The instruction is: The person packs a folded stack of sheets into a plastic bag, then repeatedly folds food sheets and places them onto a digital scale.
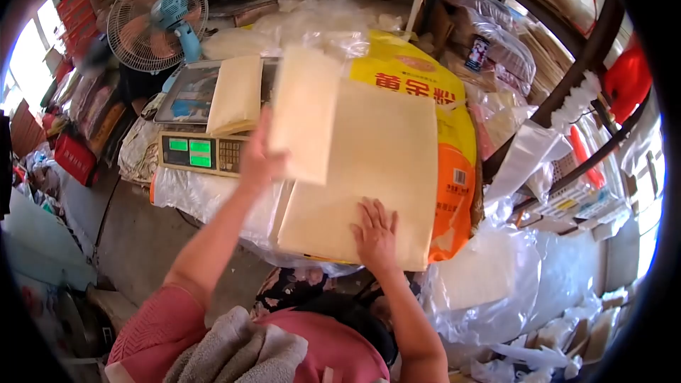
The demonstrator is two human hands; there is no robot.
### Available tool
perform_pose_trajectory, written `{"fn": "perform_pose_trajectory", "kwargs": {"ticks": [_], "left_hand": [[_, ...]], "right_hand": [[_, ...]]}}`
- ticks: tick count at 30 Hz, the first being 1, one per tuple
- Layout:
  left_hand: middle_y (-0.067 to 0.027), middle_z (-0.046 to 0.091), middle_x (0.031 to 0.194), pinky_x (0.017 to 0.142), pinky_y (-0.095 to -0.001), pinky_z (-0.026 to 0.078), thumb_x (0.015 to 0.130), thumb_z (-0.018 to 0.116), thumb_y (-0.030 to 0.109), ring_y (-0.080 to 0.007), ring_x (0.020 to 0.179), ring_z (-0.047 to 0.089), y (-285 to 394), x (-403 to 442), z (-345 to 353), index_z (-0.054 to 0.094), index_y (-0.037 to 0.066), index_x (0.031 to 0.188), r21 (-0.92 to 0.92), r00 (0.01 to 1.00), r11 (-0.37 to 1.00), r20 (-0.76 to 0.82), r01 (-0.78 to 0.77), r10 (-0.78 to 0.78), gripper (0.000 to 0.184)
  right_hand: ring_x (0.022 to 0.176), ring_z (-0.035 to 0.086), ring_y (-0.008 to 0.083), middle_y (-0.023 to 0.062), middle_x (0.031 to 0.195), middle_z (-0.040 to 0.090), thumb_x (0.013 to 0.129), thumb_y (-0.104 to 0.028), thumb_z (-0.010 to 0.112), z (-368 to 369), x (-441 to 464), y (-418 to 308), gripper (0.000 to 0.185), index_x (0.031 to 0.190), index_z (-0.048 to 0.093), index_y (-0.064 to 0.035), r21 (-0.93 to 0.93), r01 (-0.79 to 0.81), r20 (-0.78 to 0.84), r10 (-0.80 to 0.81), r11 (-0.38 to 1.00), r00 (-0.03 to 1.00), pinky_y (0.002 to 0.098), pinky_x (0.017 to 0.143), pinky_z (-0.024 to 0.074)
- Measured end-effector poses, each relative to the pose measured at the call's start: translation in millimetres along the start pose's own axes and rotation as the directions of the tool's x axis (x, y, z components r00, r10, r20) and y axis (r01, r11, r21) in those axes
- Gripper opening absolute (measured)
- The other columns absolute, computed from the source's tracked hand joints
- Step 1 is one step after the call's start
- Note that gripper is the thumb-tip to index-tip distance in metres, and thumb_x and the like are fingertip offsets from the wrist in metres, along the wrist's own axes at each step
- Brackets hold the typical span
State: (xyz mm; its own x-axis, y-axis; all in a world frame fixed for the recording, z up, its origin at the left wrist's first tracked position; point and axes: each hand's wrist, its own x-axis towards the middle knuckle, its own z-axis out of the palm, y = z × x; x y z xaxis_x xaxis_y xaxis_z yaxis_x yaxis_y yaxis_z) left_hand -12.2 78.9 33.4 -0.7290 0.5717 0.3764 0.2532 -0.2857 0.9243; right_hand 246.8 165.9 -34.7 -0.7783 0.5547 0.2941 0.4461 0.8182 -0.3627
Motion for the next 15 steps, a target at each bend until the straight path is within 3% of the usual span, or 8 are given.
{"fn": "perform_pose_trajectory", "kwargs": {"ticks": [1,3,5,8,11,15], "left_hand": [[-0.0146,0.047,0.137,0.098,-0.0283,0.041,0.071,0.056,-0.009,-0.0175,0.122,0.049,27,24,-19,0.028,-0.001,0.146,-0.085,0.999,0.996,-0.032,0.005,-0.007,0.081],[-0.0120,0.054,0.128,0.089,-0.0270,0.047,0.073,0.059,-0.007,-0.0167,0.106,0.058,65,61,-55,0.032,-0.001,0.144,-0.015,0.993,0.997,-0.083,0.081,-0.082,0.076],[-0.0100,0.058,0.121,0.082,-0.0262,0.050,0.073,0.061,-0.008,-0.0166,0.094,0.061,54,103,-97,0.035,-0.001,0.143,-0.090,0.998,0.994,-0.024,0.059,-0.062,0.075],[-0.0107,0.058,0.121,0.084,-0.0272,0.049,0.070,0.062,-0.010,-0.0181,0.098,0.061,18,127,-129,0.037,-0.002,0.141,-0.023,0.956,0.966,-0.141,0.257,-0.257,0.075],[-0.0108,0.059,0.119,0.084,-0.0277,0.050,0.070,0.064,-0.010,-0.0186,0.099,0.060,-4,119,-130,0.039,-0.005,0.139,-0.054,0.926,0.951,-0.217,0.305,-0.309,0.073],[-0.0102,0.060,0.115,0.082,-0.0291,0.051,0.072,0.065,-0.007,-0.0188,0.097,0.061,1,119,-136,0.042,-0.003,0.137,-0.060,0.916,0.937,-0.196,0.345,-0.350,0.069]], "right_hand": [[0.134,0.035,0.0296,0.0060,0.140,0.045,0.090,-0.023,0.057,-1,0,0,0.046,0.133,0.047,-0.0091,0.001,0.012,-0.004,-0.012,1.000,1.000,0.0581,0.109,0.0210],[0.134,0.035,0.0297,0.0057,0.141,0.044,0.089,-0.022,0.057,0,1,0,0.047,0.133,0.047,-0.0088,-0.009,0.024,-0.015,-0.024,1.000,1.000,0.0585,0.108,0.0213],[0.134,0.035,0.0297,0.0057,0.141,0.044,0.089,-0.022,0.057,2,-1,-1,0.046,0.133,0.047,-0.0087,-0.030,0.019,-0.023,-0.020,0.999,1.000,0.0582,0.109,0.0214],[0.135,0.035,0.0299,0.0067,0.142,0.043,0.090,-0.022,0.056,3,-1,-1,0.046,0.133,0.047,-0.0086,-0.030,0.027,-0.031,-0.028,0.999,0.999,0.0584,0.109,0.0212],[0.135,0.035,0.0300,0.0075,0.142,0.042,0.090,-0.022,0.056,5,-2,0,0.047,0.134,0.046,-0.0088,-0.039,0.041,-0.044,-0.042,0.998,0.998,0.0590,0.108,0.0209],[0.135,0.034,0.0299,0.0080,0.143,0.042,0.089,-0.022,0.056,14,-3,7,0.049,0.135,0.045,-0.0093,-0.049,0.042,-0.037,-0.044,0.998,0.998,0.0603,0.108,0.0200]]}}
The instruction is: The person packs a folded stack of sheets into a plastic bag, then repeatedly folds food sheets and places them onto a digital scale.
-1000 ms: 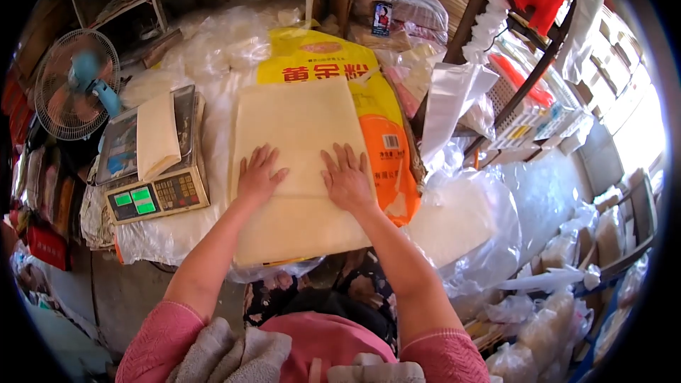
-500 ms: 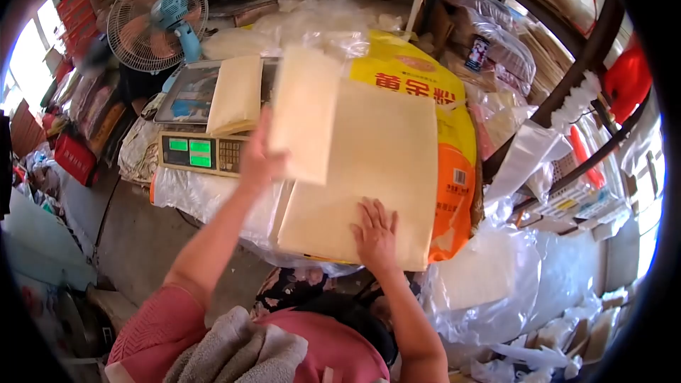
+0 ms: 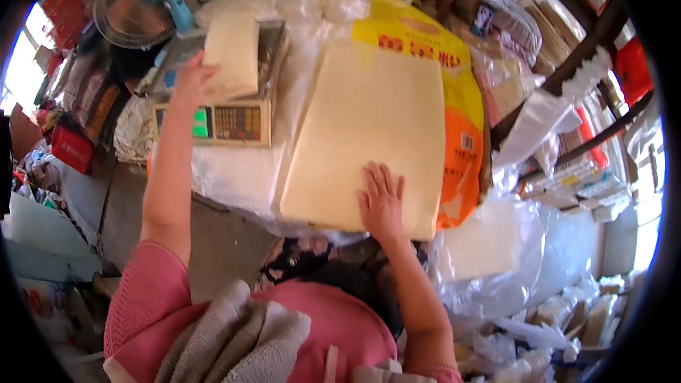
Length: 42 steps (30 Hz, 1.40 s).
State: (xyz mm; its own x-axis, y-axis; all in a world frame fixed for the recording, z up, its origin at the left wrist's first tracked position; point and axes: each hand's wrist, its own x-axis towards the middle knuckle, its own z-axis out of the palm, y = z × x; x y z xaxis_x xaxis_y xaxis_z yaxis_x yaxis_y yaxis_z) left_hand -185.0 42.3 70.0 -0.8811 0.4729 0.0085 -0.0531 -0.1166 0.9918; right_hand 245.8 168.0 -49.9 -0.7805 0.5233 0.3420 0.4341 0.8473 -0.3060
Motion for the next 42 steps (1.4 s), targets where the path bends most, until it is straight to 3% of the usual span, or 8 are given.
{"fn": "perform_pose_trajectory", "kwargs": {"ticks": [6,17,21,26,32,35,38,42], "left_hand": [[-0.0135,0.050,0.134,0.101,-0.0346,0.037,0.081,0.068,0.010,-0.0225,0.124,0.046,4,-94,14,0.048,0.001,0.132,0.612,0.739,0.627,-0.101,-0.482,0.667,0.056],[-0.0109,0.044,0.137,0.104,-0.0306,0.037,0.090,0.057,0.000,-0.0179,0.127,0.043,-120,-253,40,0.040,0.002,0.138,-0.030,0.941,0.994,0.328,0.103,-0.088,0.051],[-0.0156,0.039,0.140,0.104,-0.0342,0.037,0.086,0.063,0.005,-0.0261,0.128,0.043,-139,-259,48,0.033,0.003,0.141,0.166,0.928,0.960,0.338,-0.224,0.158,0.063],[-0.0190,0.045,0.132,0.102,-0.0401,0.039,0.075,0.067,0.003,-0.0364,0.123,0.044,-127,-255,50,0.050,0.001,0.124,0.554,0.802,0.599,0.520,-0.578,0.293,0.052],[-0.0150,0.052,0.115,0.093,-0.0450,0.043,0.072,0.067,0.004,-0.0362,0.109,0.050,-114,-246,83,0.058,0.000,0.102,0.484,0.648,0.477,0.710,-0.734,0.277,0.031],[-0.0140,0.053,0.110,0.089,-0.0451,0.045,0.069,0.071,0.007,-0.0352,0.106,0.051,-106,-241,89,0.057,0.004,0.099,0.485,0.618,0.429,0.743,-0.762,0.258,0.033],[-0.0142,0.054,0.108,0.086,-0.0438,0.046,0.069,0.070,0.009,-0.0342,0.103,0.052,-99,-231,90,0.057,0.005,0.099,0.500,0.596,0.413,0.790,-0.761,0.143,0.033],[-0.0154,0.055,0.107,0.085,-0.0429,0.046,0.074,0.068,0.015,-0.0350,0.101,0.053,-97,-187,130,0.057,0.004,0.103,0.630,0.646,0.406,0.754,-0.662,-0.116,0.033]], "right_hand": [[0.133,0.036,0.0314,0.0108,0.137,0.046,0.087,-0.017,0.057,-9,2,-12,0.041,0.126,0.053,-0.0073,0.038,-0.013,0.050,0.011,0.999,0.999,0.0581,0.105,0.0266],[0.088,0.059,0.0199,0.0038,0.080,0.058,0.080,-0.013,0.065,-2,23,-90,0.006,0.086,0.065,-0.0139,-0.079,0.491,0.265,-0.457,0.867,0.849,0.0543,0.103,0.0345],[0.081,0.062,0.0196,0.0055,0.078,0.062,0.077,-0.011,0.067,6,33,-85,0.007,0.084,0.066,-0.0100,-0.050,0.504,0.209,-0.485,0.862,0.849,0.0440,0.094,0.0450],[0.073,0.068,0.0189,0.0097,0.080,0.070,0.080,-0.010,0.064,-36,64,-27,0.011,0.083,0.066,0.0006,0.450,-0.355,0.212,0.288,0.819,0.934,0.0257,0.068,0.0520],[0.139,0.027,0.0348,0.0140,0.145,0.037,0.085,-0.031,0.062,5,14,-44,0.052,0.131,0.051,-0.0107,-0.059,0.225,0.235,-0.205,0.973,0.950,0.0581,0.107,0.0255],[0.127,0.045,0.0252,0.0131,0.134,0.051,0.086,-0.013,0.055,-16,53,-1,0.038,0.124,0.057,-0.0114,-0.025,0.097,0.483,-0.073,0.995,0.873,0.0462,0.106,0.0344],[0.071,0.065,0.0292,0.0167,0.079,0.067,0.092,-0.025,0.057,-82,125,71,0.027,0.092,0.068,-0.0007,0.441,-0.451,-0.029,0.514,0.776,0.857,0.0358,0.065,0.0497],[0.065,0.065,0.0246,0.0183,0.073,0.065,0.092,-0.029,0.059,-128,148,51,0.032,0.096,0.063,0.0020,0.328,-0.282,-0.130,0.339,0.901,0.932,0.0356,0.060,0.0491]]}}
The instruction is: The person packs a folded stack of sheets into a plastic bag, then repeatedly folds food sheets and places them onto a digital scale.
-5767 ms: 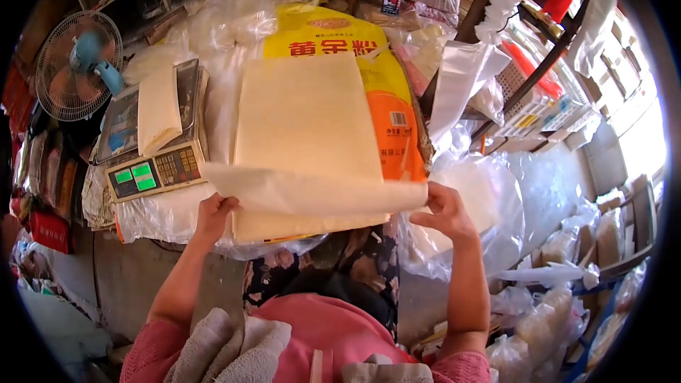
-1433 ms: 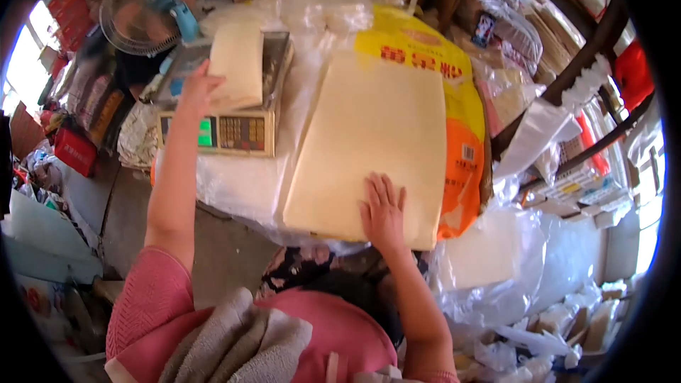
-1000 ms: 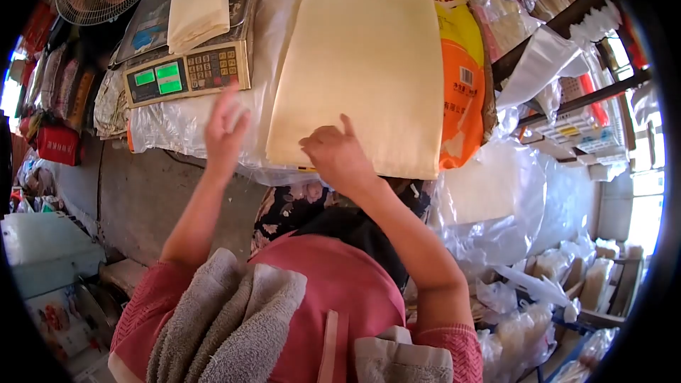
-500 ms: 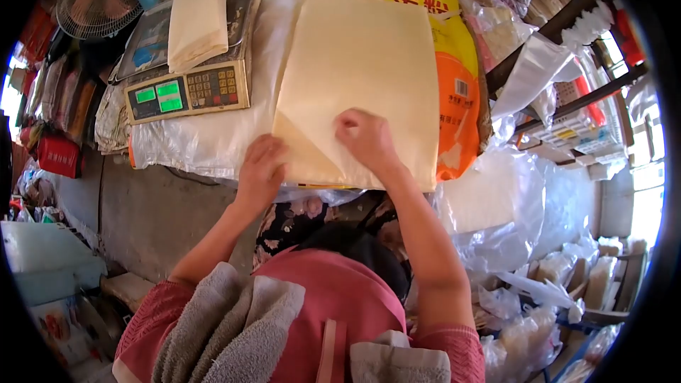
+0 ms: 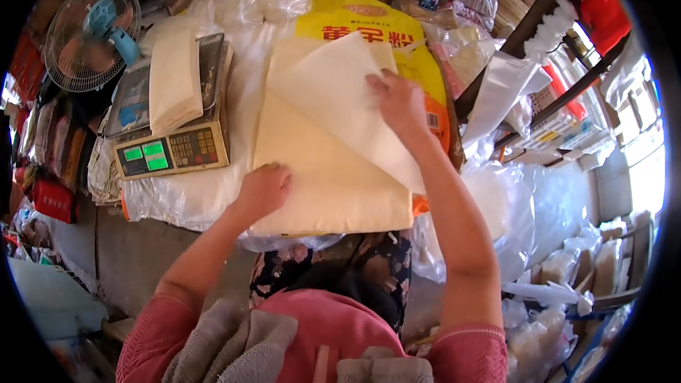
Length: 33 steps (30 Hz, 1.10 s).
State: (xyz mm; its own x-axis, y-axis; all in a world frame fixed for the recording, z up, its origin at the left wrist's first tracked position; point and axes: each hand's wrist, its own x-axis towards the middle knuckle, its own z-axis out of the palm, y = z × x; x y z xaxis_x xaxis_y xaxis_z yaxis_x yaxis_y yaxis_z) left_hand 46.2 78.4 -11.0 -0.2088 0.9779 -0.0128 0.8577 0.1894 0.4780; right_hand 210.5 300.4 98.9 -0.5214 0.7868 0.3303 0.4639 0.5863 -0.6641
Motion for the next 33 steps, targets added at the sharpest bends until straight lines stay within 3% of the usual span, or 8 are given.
{"fn": "perform_pose_trajectory", "kwargs": {"ticks": [4,9,12,17,18,20,30,33], "left_hand": [[-0.0200,0.048,0.123,0.096,-0.0461,0.039,0.080,0.065,0.024,-0.0374,0.116,0.045,-11,81,18,0.051,-0.002,0.116,0.011,0.915,0.998,-0.399,-0.062,0.061,0.047],[-0.0159,0.016,0.155,0.116,-0.0495,0.005,0.094,0.040,0.051,-0.0355,0.144,0.008,-8,101,35,0.026,0.007,0.147,0.195,0.946,0.948,-0.259,0.250,-0.196,0.071],[-0.0152,0.017,0.155,0.116,-0.0496,0.005,0.093,0.041,0.052,-0.0364,0.144,0.008,-8,101,35,0.027,0.010,0.147,0.210,0.946,0.941,-0.245,0.265,-0.211,0.070],[-0.0142,0.015,0.156,0.116,-0.0497,0.004,0.091,0.041,0.052,-0.0360,0.144,0.005,-8,99,32,0.027,0.012,0.148,0.179,0.950,0.952,-0.237,0.250,-0.205,0.071],[-0.0141,0.015,0.156,0.116,-0.0499,0.004,0.091,0.042,0.052,-0.0360,0.144,0.005,-7,99,31,0.027,0.013,0.148,0.171,0.950,0.952,-0.230,0.255,-0.213,0.071],[-0.0139,0.017,0.155,0.116,-0.0476,0.003,0.091,0.042,0.052,-0.0356,0.144,0.006,-6,98,31,0.027,0.011,0.147,0.175,0.946,0.948,-0.241,0.264,-0.218,0.071],[-0.0138,0.051,0.133,0.110,-0.0477,0.028,0.083,0.060,0.009,-0.0264,0.128,0.046,25,21,11,0.050,0.004,0.127,-0.193,0.591,0.902,-0.802,-0.386,0.082,0.045],[-0.0070,0.063,0.116,0.110,-0.0484,0.028,0.075,0.061,-0.005,-0.0272,0.119,0.054,-4,-8,12,0.061,0.009,0.112,0.128,0.796,0.860,-0.331,-0.494,0.506,0.039]], "right_hand": [[0.066,0.065,0.0254,0.0175,0.075,0.066,0.090,-0.025,0.062,7,2,-13,0.026,0.093,0.062,0.0005,0.066,-0.046,0.090,0.040,0.997,0.995,0.0378,0.060,0.0494],[0.089,0.064,0.0246,0.0118,0.090,0.066,0.088,-0.019,0.054,-18,63,23,0.018,0.094,0.067,-0.0085,-0.316,0.226,0.090,-0.208,0.921,0.974,0.0411,0.080,0.0495],[0.067,0.064,0.0188,0.0079,0.084,0.069,0.087,-0.017,0.056,-68,108,-7,0.019,0.095,0.072,-0.0110,-0.070,0.319,-0.221,-0.327,0.945,0.919,0.0300,0.063,0.0520],[0.073,0.067,0.0209,0.0124,0.081,0.069,0.088,-0.028,0.060,-161,107,-93,0.025,0.104,0.069,-0.0111,-0.756,0.366,-0.220,-0.737,0.543,0.639,0.0311,0.073,0.0512],[0.077,0.068,0.0213,0.0121,0.084,0.069,0.089,-0.023,0.059,-178,102,-105,0.023,0.107,0.069,-0.0112,-0.374,0.305,-0.353,-0.438,0.876,0.827,0.0303,0.074,0.0515],[0.078,0.068,0.0196,0.0108,0.083,0.070,0.091,-0.018,0.057,-187,67,-132,0.021,0.108,0.069,-0.0108,-0.458,0.418,-0.361,-0.594,0.785,0.719,0.0295,0.074,0.0519],[0.096,0.059,0.0245,0.0100,0.112,0.058,0.072,-0.008,0.059,-34,-145,-37,0.040,0.112,0.060,-0.0080,-0.241,0.769,0.272,-0.720,0.591,0.639,0.0356,0.081,0.0521],[0.113,0.055,0.0263,0.0076,0.121,0.056,0.069,-0.004,0.061,-5,-179,15,0.048,0.117,0.059,-0.0095,-0.301,0.653,0.401,-0.529,0.695,0.748,0.0480,0.101,0.0387]]}}
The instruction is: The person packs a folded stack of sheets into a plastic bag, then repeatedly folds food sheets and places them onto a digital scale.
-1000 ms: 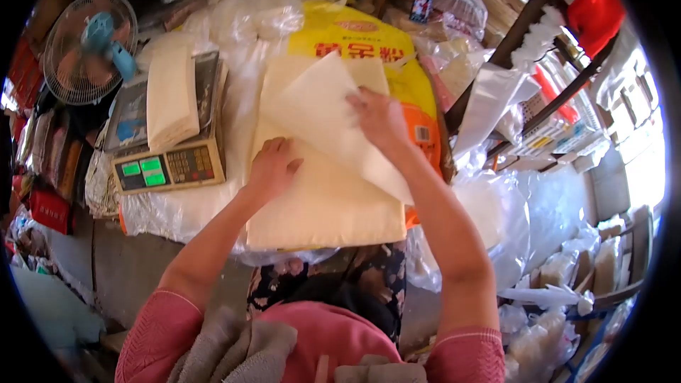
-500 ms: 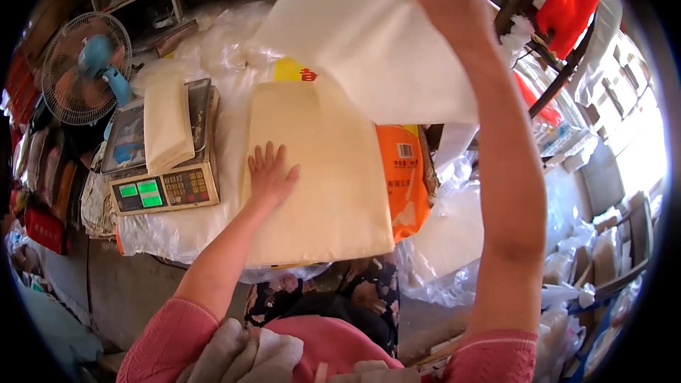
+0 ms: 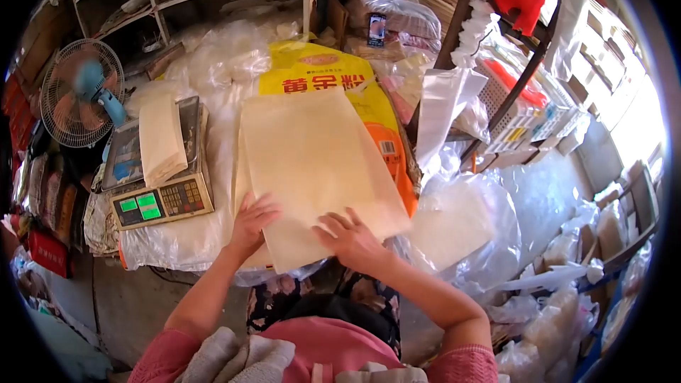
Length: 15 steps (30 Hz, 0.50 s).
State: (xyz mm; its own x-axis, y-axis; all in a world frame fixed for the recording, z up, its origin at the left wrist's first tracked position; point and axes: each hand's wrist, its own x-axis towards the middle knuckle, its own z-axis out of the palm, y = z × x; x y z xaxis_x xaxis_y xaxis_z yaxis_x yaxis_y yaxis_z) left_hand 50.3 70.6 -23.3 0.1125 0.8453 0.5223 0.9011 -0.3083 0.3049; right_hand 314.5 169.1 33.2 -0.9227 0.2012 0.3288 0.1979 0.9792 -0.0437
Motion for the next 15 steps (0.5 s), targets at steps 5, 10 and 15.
{"fn": "perform_pose_trajectory", "kwargs": {"ticks": [5,10,15], "left_hand": [[-0.0069,0.068,0.099,0.098,-0.0412,0.041,0.076,0.061,-0.006,-0.0239,0.103,0.063,-5,-17,-14,0.067,0.010,0.101,-0.327,0.955,0.898,0.085,0.296,-0.284,0.030],[-0.0043,0.069,0.089,0.073,-0.0254,0.051,0.087,0.061,0.000,-0.0097,0.083,0.063,-4,-41,-36,0.067,0.000,0.098,-0.577,0.723,0.494,0.272,0.651,-0.635,0.012],[-0.0066,0.068,0.083,0.072,-0.0262,0.051,0.089,0.061,0.007,-0.0094,0.077,0.062,0,-24,-54,0.064,-0.007,0.096,-0.738,0.591,0.232,0.269,0.634,-0.761,0.016]], "right_hand": [[0.099,0.062,0.0230,0.0026,0.094,0.068,0.075,-0.009,0.065,-12,-63,60,0.021,0.095,0.069,-0.0068,-0.003,-0.213,0.224,0.209,0.977,0.952,0.0436,0.095,0.0428],[0.094,0.064,0.0147,0.0072,0.102,0.068,0.076,-0.009,0.077,-102,-64,74,0.033,0.104,0.066,0.0019,0.804,-0.494,0.348,0.411,0.332,0.843,0.0308,0.081,0.0502],[0.095,0.061,0.0123,0.0062,0.104,0.066,0.077,-0.007,0.075,-51,-45,85,0.044,0.116,0.059,0.0047,0.789,-0.537,0.362,0.480,0.300,0.799,0.0293,0.084,0.0494]]}}
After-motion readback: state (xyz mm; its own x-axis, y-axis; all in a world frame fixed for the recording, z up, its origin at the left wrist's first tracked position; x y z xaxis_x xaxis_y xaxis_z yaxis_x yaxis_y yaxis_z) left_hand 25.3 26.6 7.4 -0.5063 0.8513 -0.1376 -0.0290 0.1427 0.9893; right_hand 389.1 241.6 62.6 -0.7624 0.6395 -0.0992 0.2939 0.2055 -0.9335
